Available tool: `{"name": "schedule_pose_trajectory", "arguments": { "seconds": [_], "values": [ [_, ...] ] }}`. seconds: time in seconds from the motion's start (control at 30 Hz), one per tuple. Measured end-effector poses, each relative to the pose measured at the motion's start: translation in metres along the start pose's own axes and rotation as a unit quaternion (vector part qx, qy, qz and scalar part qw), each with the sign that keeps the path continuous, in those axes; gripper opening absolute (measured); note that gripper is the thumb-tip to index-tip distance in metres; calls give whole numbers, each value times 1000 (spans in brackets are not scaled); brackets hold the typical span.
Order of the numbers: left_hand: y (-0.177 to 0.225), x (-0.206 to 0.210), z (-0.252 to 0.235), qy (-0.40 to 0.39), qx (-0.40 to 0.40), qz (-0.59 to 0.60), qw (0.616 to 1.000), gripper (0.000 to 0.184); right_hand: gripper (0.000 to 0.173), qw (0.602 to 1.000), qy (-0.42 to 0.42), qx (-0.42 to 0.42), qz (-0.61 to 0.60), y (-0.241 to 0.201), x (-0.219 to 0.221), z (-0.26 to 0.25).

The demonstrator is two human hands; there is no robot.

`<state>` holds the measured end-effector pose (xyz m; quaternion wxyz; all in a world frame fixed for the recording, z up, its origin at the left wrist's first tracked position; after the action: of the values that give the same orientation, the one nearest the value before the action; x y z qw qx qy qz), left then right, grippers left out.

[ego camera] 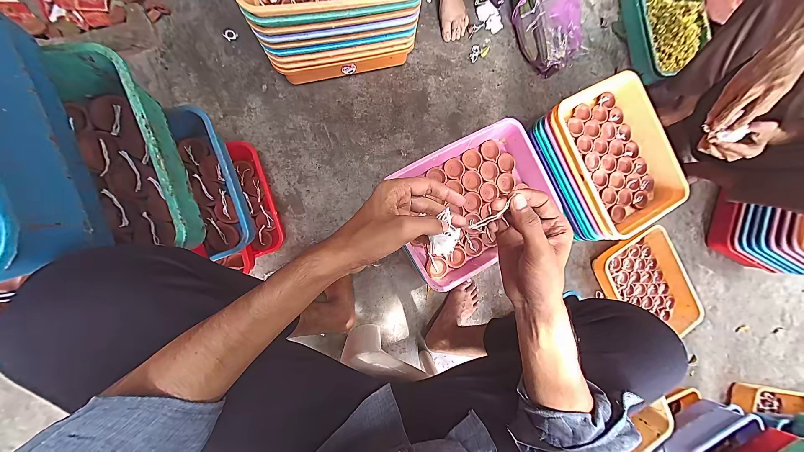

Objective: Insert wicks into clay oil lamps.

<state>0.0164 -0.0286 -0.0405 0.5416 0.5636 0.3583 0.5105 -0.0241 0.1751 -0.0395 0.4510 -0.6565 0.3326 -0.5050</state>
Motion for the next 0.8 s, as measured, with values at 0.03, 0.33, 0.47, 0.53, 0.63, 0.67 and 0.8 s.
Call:
{"name": "schedule_pose_trajectory", "arguments": {
  "seconds": [0.03, 0.33, 0.47, 0.53, 0.63, 0.67, 0.8],
  "values": [
    [0, 0, 0, 2, 3, -3, 1000, 31, 11, 1000, 0, -4, 11, -2, -2, 0],
    [-1, 0, 0, 32, 31, -54, 998, 31, 31, 989, -55, -30, 137, -1, 7, 8],
    [-1, -1, 0, 24, 67, -73, 995, 32, 34, 983, -59, -56, 165, 1, 12, 9],
    [-1, 0, 0, 26, 77, -79, 994, 33, 33, 981, -62, -65, 172, 1, 13, 9],
    [0, 1, 1, 20, 94, -86, 992, 36, 31, 980, -70, -73, 171, 2, 13, 9],
    [1, 1, 1, 21, 93, -89, 991, 36, 31, 980, -72, -73, 171, 2, 13, 9],
    [2, -1, 1, 24, 96, -88, 991, 38, 28, 982, -72, -63, 160, 1, 9, 7]
  ]
}}
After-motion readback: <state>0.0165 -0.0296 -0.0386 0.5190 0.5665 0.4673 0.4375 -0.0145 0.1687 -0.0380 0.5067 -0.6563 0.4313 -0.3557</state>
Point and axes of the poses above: each hand's wrist, its own z-axis away from the middle knuckle, its own x-axis out of the palm, y = z × x, the point moved 4 cm from there along -z, towards the middle knuckle, and after that the axes turned 3 degrees about -z, right-handed, at the moved point
